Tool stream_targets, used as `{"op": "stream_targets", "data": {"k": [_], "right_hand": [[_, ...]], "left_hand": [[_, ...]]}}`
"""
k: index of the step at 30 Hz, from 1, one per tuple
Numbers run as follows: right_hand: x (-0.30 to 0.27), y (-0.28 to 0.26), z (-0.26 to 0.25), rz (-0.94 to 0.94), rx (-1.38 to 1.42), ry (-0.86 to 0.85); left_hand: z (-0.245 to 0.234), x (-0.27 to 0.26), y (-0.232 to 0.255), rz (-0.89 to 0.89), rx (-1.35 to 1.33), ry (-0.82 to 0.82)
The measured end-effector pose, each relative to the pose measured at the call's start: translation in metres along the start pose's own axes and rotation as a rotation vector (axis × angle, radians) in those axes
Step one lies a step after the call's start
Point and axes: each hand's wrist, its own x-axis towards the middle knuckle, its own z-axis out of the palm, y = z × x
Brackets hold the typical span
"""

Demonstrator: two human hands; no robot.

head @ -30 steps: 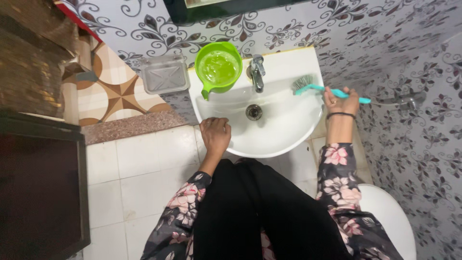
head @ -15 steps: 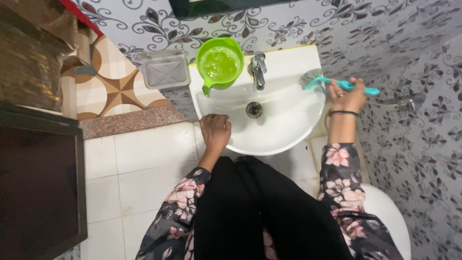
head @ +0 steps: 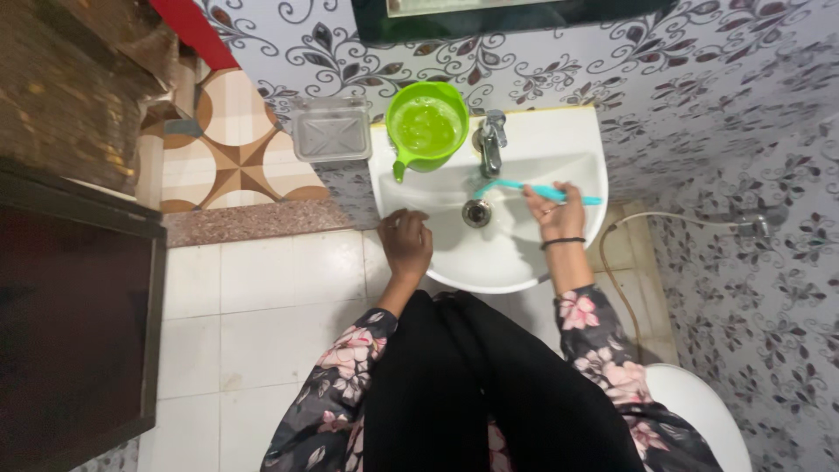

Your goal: The person scrubs a white bathroom sink using a blue brush and soapy water from a green pitcher. They repeatedly dip the brush into the pitcher and scrub various areas of the sink basin and around the drain.

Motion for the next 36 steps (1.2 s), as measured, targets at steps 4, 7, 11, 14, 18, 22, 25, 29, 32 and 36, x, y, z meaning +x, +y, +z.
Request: {"op": "stream_targets", "data": {"k": [4, 7, 11, 14, 18, 22, 25, 29, 32, 36], "right_hand": [[-0.005, 0.028, 0.013, 0.21, 0.072, 0.058], [0.003, 0.025, 0.038, 0.206, 0.187, 0.002], [-0.007, 0.036, 0.028, 0.226, 0.101, 0.002], [-0.012, 0.056, 0.036, 0.22, 0.013, 0.036], [-0.067, 0.044, 0.041, 0.014, -0.416, -0.107], [-0.156, -0.033, 0.083, -0.17, -0.836, -0.361], [-0.212, -0.078, 0.133, -0.423, -0.932, -0.478], [-0.229, -0.085, 0.191, -0.727, -1.07, -0.59], [-0.202, -0.07, 0.22, -1.071, -1.369, -0.751], [-0.164, -0.044, 0.225, -1.331, -1.643, -0.925]], "left_hand": [[0.001, -0.006, 0.003, -0.072, 0.013, 0.13], [0.005, -0.001, 0.001, -0.199, -0.015, 0.208], [0.016, -0.017, -0.005, -0.276, -0.066, 0.217], [0.023, -0.013, -0.009, -0.27, -0.082, 0.226], [0.026, -0.013, -0.013, -0.298, -0.106, 0.213], [0.026, -0.013, -0.012, -0.289, -0.252, 0.211], [0.025, -0.012, -0.012, -0.292, -0.259, 0.212], [0.026, -0.014, -0.012, -0.284, -0.241, 0.216], [0.028, -0.012, -0.012, -0.282, -0.227, 0.22], [0.029, -0.012, -0.013, -0.248, -0.2, 0.233]]}}
